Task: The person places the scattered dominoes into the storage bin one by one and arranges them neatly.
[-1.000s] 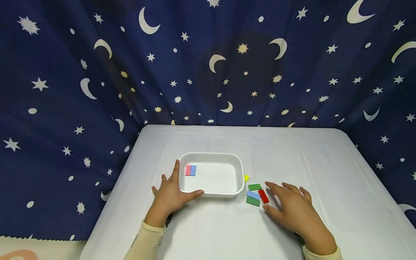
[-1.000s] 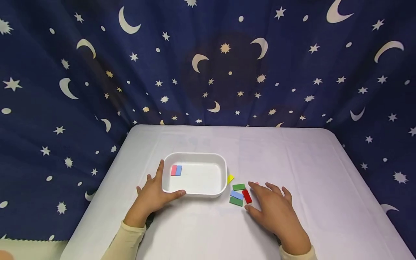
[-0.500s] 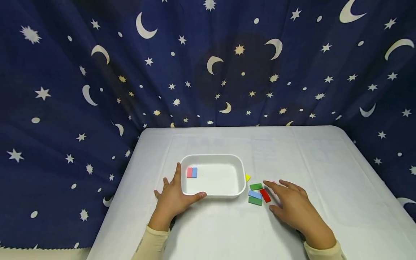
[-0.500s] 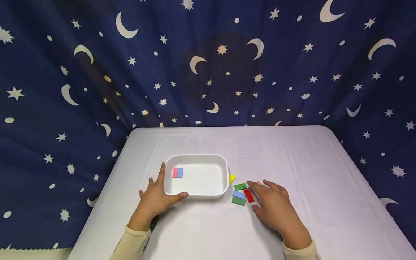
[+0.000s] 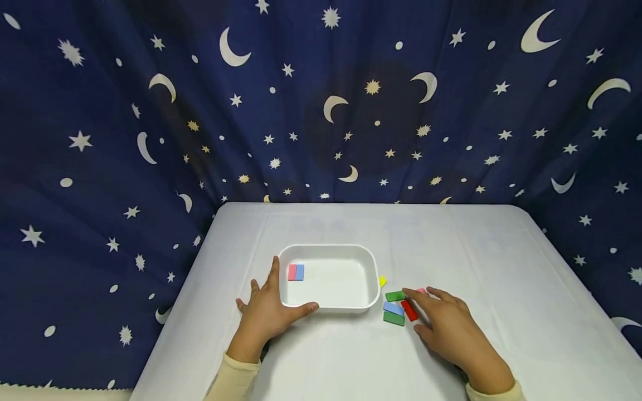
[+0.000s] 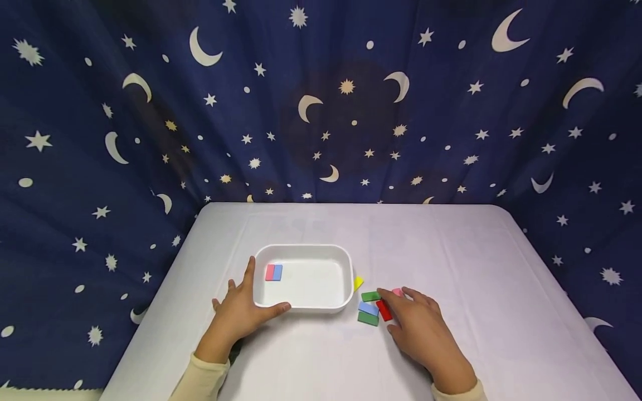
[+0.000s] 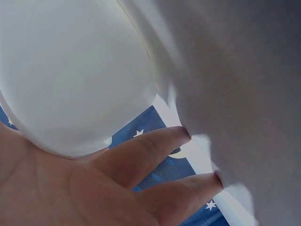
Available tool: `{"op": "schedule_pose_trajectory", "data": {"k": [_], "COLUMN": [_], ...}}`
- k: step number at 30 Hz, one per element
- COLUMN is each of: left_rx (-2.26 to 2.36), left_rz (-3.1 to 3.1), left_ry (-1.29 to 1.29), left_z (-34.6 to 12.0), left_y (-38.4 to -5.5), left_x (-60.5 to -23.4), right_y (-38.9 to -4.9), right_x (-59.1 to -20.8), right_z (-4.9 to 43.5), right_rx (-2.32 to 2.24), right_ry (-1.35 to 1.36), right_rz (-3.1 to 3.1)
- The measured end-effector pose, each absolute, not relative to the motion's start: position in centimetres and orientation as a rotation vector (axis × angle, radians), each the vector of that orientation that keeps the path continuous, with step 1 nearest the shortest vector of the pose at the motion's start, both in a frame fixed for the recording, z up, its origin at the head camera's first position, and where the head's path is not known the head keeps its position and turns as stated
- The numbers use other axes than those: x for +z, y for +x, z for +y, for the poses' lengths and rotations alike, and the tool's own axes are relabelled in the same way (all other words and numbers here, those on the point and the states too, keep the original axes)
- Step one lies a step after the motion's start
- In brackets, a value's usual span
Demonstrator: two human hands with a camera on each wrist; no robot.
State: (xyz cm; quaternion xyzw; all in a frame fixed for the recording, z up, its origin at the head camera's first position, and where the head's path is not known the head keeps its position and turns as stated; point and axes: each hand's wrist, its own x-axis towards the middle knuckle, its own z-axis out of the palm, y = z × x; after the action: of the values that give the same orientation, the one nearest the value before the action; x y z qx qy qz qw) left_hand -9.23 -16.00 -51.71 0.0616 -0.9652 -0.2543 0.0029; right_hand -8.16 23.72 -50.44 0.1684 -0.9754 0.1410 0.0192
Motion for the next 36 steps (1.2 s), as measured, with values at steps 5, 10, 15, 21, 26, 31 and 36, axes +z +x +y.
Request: {"op": "schedule_pose_trajectory", "data": {"k": [5,10,15,21,26,31,36], "left_rx": [-0.806,-0.809,-0.79,-0.813,-0.806,-0.801,-0.82], "left_rz": [-3.015,-3.005,-3.008,-3.01,-3.006,-3.011,-3.003], "left_ry": [0.2,0.178,0.18,0.182,0.17,0.179,0.18], "left_z": [-16.02,-15.95,-16.21,-16.32,-16.33,-16.4,-16.33], "left_y": [-9.26,-9.26,-9.42,-9.46,-9.49,-9.42,-9.44], "left_x": [-51.8,-51.9,-51.73,-51.7,-51.67,-51.74,-51.81], "right_y": [-8.08,-7.83,-7.81,-7.8,-7.73,-7.67,-7.72], "right_x": [-50.29,-50.29,-50.44,-50.44,-50.67,-50.71,-50.69], "right_z": [23.57,23.57,23.41,23.3,23.21,23.05,23.1], "right_rx": [0.413,0.421,0.423,0.411,0.412,0.413,0.396], "right_ry": [0.478,0.476,0.507,0.509,0.51,0.508,0.518], "right_rz": [-3.052,-3.041,-3.027,-3.024,-3.018,-3.019,-2.998]}}
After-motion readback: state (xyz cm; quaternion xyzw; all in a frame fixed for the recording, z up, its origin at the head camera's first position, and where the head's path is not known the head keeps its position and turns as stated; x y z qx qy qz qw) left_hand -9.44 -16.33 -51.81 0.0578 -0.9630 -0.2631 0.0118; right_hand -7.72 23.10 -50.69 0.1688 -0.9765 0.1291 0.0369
